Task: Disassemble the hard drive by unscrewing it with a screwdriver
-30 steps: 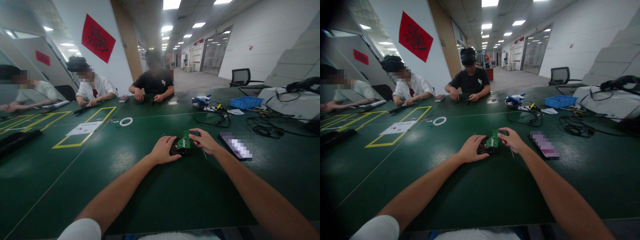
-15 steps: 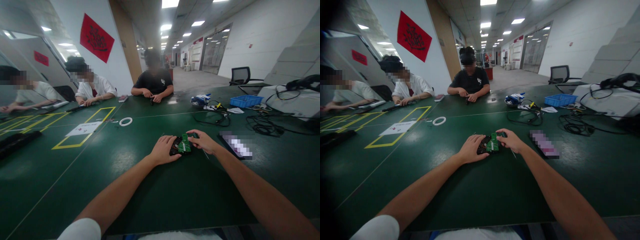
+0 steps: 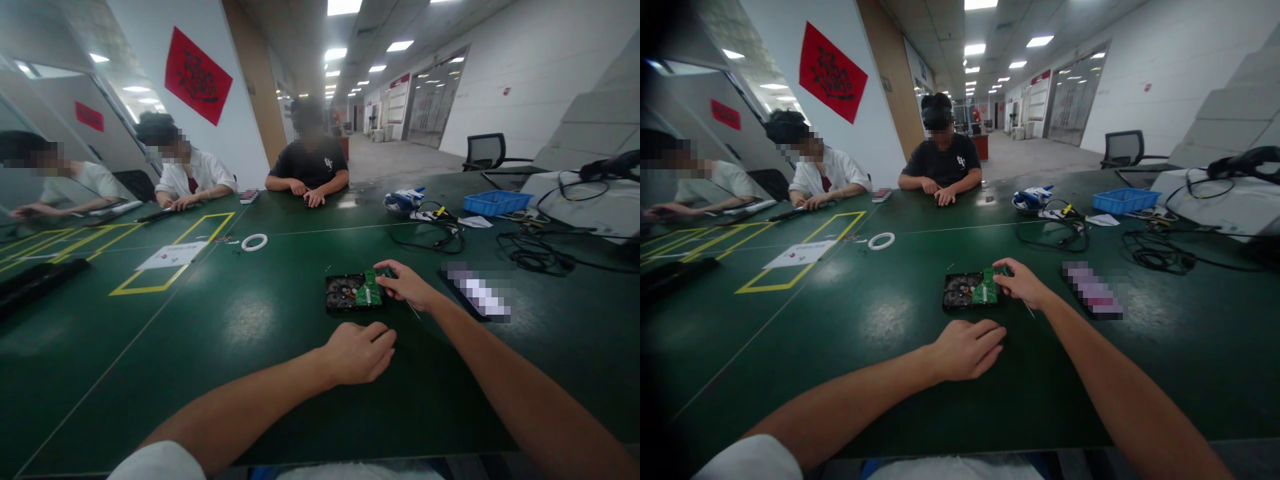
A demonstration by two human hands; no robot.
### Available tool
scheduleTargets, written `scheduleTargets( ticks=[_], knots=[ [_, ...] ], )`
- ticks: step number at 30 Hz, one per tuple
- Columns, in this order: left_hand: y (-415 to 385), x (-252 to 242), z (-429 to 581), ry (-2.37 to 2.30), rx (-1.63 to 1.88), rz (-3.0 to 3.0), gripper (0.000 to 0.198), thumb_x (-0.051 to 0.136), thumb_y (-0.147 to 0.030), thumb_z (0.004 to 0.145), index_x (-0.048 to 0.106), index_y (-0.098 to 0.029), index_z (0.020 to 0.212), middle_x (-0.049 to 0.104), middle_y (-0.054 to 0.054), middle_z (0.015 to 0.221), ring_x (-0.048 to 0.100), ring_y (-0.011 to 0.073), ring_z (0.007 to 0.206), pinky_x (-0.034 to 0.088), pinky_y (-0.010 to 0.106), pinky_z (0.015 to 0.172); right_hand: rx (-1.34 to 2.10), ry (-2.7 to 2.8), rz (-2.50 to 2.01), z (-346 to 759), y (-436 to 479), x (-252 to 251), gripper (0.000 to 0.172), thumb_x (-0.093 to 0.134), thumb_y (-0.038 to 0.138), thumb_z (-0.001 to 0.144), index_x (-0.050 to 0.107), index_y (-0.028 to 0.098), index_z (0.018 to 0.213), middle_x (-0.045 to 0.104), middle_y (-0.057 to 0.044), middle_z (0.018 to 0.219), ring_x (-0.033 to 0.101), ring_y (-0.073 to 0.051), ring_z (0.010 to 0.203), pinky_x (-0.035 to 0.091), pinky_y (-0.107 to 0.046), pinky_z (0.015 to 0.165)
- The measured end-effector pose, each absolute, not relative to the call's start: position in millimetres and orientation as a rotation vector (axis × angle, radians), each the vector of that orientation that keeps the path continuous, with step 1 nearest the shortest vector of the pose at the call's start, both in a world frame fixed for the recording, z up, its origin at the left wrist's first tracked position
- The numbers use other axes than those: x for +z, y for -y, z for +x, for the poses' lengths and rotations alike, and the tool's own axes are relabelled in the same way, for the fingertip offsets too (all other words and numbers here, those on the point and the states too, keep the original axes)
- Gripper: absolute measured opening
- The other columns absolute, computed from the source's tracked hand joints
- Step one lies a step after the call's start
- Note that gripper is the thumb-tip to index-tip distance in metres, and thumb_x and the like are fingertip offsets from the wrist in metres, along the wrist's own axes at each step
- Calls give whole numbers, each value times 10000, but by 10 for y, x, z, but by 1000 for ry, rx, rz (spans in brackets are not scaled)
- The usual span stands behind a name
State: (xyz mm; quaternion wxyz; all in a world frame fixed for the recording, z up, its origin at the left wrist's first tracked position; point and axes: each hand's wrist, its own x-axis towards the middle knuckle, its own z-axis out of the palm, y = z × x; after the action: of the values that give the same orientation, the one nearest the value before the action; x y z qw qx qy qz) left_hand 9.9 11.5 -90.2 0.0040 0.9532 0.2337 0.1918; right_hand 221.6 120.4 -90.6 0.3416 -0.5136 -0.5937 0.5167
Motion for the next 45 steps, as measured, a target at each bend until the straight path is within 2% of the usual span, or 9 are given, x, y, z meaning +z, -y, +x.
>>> scheduleTargets(
  ticks=[9,13,16,19,23,27,34,40,45],
  knots=[
    [-211,-920,93,-1027,546,2963,487,398,-376,993,443,-162,1428,514,185,1451,712,264,895,608,378,641,1319,1575,-1325,2211,-1186,-885,534,792,408,738,588,262,1210,563,28,819,479,-73,571,266,-161,416],
    [-208,-905,94,-1219,427,2937,546,404,-382,988,395,-140,1478,442,206,1516,710,274,947,613,382,692,1363,1572,-1303,2218,-1184,-866,543,787,409,749,579,262,1230,521,49,766,433,-59,541,242,-161,422],
    [-191,-877,118,-1319,329,2916,557,393,-384,994,371,-140,1494,394,190,1555,695,273,1025,610,366,744,1380,1586,-1335,2215,-1178,-875,547,753,397,792,559,261,1285,465,72,655,379,-60,499,221,-167,420],
    [-192,-855,130,-1367,310,2863,569,404,-403,994,348,-155,1504,367,182,1573,682,273,1070,607,357,757,1378,1625,-1400,2204,-1172,-896,606,728,369,825,503,280,1380,440,81,602,370,-68,476,225,-177,414],
    [-202,-847,125,-1346,288,2849,556,403,-407,996,355,-166,1494,382,171,1563,692,269,1036,607,371,747,1321,1628,-1470,2182,-1178,-927,694,728,360,836,422,296,1455,484,64,676,405,-71,473,254,-192,396],
    [-203,-856,122,-1326,283,2861,544,401,-399,994,372,-168,1486,400,160,1553,688,269,1033,607,372,744,1313,1599,-1480,2171,-1192,-955,628,714,361,851,460,264,1418,470,60,691,398,-65,470,242,-194,385],
    [-219,-889,123,-1357,295,2838,565,427,-399,985,355,-178,1500,339,171,1587,693,270,1021,606,385,751,1365,1546,-1467,2189,-1218,-1005,557,705,338,853,492,219,1354,426,84,605,369,-68,455,224,-184,388],
    [-217,-910,134,-1388,315,2816,570,452,-403,978,361,-170,1489,342,185,1581,689,273,1049,597,372,769,1369,1530,-1458,2174,-1194,-969,521,686,287,852,500,221,1335,435,81,616,381,-65,453,214,-179,393],
    [-228,-906,125,-1370,304,2850,551,433,-403,983,386,-152,1471,370,188,1567,699,271,1011,602,375,744,1349,1583,-1433,2171,-1183,-961,511,679,317,855,528,255,1339,435,81,606,373,-69,453,219,-181,396]
  ],
)
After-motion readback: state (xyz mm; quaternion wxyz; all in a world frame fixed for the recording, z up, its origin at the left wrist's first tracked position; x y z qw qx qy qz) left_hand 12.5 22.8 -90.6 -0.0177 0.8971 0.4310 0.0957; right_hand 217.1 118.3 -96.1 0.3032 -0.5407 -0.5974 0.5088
